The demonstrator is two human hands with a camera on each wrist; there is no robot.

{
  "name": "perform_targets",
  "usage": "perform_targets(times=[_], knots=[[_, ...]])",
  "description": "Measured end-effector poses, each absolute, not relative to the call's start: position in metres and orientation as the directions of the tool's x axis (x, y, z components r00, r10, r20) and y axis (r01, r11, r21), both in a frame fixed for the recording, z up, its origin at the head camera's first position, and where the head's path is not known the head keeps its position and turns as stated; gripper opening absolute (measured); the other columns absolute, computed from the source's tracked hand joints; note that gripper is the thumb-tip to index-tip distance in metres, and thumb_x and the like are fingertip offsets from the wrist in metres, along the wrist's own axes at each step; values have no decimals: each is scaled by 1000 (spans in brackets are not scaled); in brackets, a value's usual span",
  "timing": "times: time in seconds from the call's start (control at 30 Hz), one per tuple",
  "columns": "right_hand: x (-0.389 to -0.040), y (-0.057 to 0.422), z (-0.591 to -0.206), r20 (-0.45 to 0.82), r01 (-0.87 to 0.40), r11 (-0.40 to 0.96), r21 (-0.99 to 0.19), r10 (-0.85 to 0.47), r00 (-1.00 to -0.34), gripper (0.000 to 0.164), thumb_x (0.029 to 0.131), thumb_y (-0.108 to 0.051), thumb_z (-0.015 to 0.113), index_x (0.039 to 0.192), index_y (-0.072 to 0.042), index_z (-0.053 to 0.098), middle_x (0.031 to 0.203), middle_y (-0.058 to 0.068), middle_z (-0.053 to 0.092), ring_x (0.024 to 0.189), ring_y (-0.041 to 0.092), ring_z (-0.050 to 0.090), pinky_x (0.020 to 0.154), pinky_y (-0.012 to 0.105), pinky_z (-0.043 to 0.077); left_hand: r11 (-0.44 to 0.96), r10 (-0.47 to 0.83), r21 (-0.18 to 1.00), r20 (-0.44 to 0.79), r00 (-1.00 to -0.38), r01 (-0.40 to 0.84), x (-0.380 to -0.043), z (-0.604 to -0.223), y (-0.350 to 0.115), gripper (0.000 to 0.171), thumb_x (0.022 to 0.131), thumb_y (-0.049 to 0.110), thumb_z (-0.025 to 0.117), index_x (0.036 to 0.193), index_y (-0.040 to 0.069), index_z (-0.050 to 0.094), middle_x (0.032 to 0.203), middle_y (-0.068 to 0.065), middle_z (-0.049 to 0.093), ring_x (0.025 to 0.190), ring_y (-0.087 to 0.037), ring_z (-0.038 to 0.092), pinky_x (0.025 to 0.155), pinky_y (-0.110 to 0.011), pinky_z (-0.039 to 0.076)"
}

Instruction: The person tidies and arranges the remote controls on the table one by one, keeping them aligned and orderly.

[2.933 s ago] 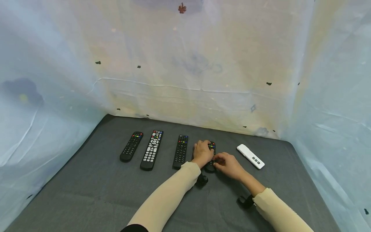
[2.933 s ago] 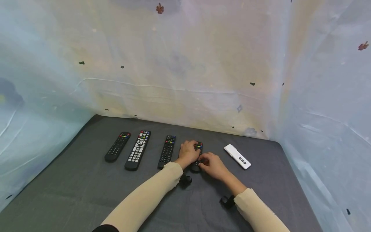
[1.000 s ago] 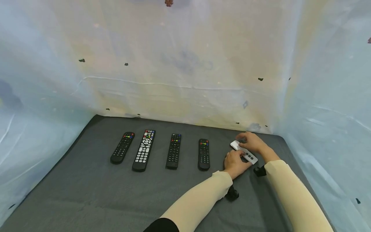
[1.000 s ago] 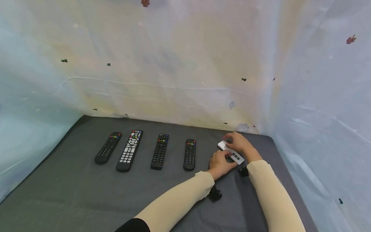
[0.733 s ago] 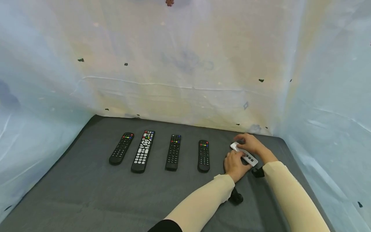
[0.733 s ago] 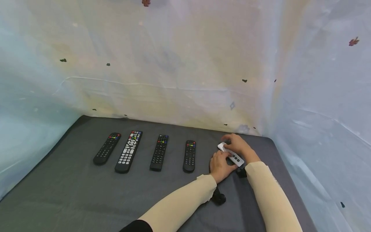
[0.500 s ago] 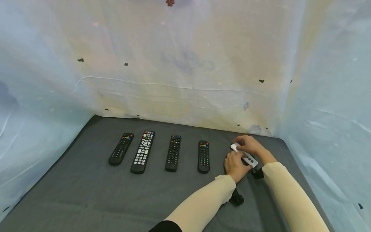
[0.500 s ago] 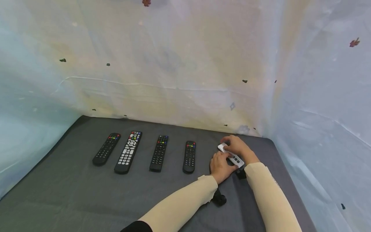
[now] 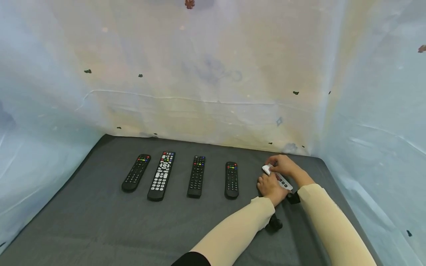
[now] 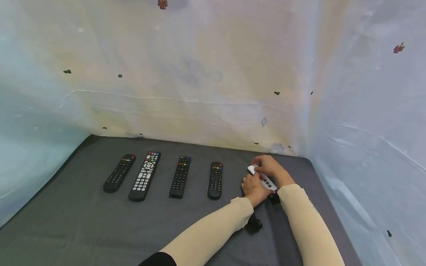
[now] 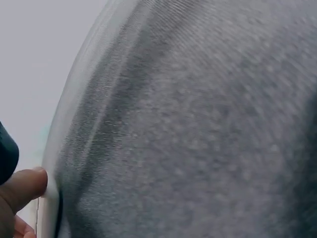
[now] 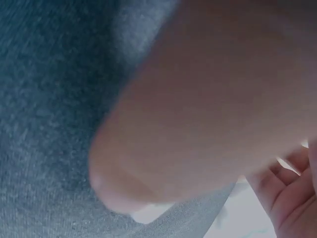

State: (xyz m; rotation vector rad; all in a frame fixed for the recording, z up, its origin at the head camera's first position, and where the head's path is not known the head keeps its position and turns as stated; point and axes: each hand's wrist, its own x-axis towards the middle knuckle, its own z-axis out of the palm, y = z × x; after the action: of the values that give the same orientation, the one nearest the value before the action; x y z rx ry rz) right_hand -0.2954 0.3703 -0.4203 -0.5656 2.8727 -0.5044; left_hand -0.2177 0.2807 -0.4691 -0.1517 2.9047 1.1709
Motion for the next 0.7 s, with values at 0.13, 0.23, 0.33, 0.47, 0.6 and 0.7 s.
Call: perform_targets(times=[0.13,0.23,0.33,0.47,0.6,0.7], knots=[[-296,374,-420,-117,-313,876,-367,-377,-919,21,90,-9,65,111,-6,68,85,8,64,67,15,56,61,32,46,696,-81,714,-19,-997,-70,-216,-470,279,45,58,45,91,83,29,57,91,3,54,84,-16,45,77,-34,38],[-296,377,-421,-101,-323,874,-364,-382,-919,22,89,-8,64,111,-7,68,89,10,65,73,18,58,63,33,47,689,-54,723,-6,-999,-42,-216,-471,274,46,58,43,92,84,27,57,90,2,53,82,-15,45,76,-33,39],[-294,380,-423,-84,-334,872,-357,-386,-919,24,89,-7,64,112,-6,67,92,12,64,77,20,59,64,35,47,685,-10,728,-36,-999,-33,-217,-470,267,46,58,40,92,86,27,57,90,2,52,82,-15,43,76,-32,39],[-293,386,-421,-85,-319,878,-357,-370,-925,26,90,-6,64,116,-6,66,98,15,64,84,25,60,66,36,49,676,29,734,-110,-994,-62,-218,-463,261,44,60,34,92,87,28,58,90,2,51,81,-15,39,77,-31,39],[-291,393,-423,-97,-292,882,-369,-349,-932,29,91,-8,64,119,-6,65,106,20,63,93,32,61,70,40,51,662,37,742,-177,-983,-109,-219,-455,255,39,62,26,91,86,29,60,90,1,51,82,-17,39,74,-30,39],[-288,396,-424,-103,-280,883,-377,-341,-935,31,90,-8,65,121,-5,64,111,23,62,98,37,61,74,45,52,650,35,747,-209,-977,-137,-220,-453,250,31,67,23,87,86,28,62,91,0,54,83,-18,43,72,-30,40]])
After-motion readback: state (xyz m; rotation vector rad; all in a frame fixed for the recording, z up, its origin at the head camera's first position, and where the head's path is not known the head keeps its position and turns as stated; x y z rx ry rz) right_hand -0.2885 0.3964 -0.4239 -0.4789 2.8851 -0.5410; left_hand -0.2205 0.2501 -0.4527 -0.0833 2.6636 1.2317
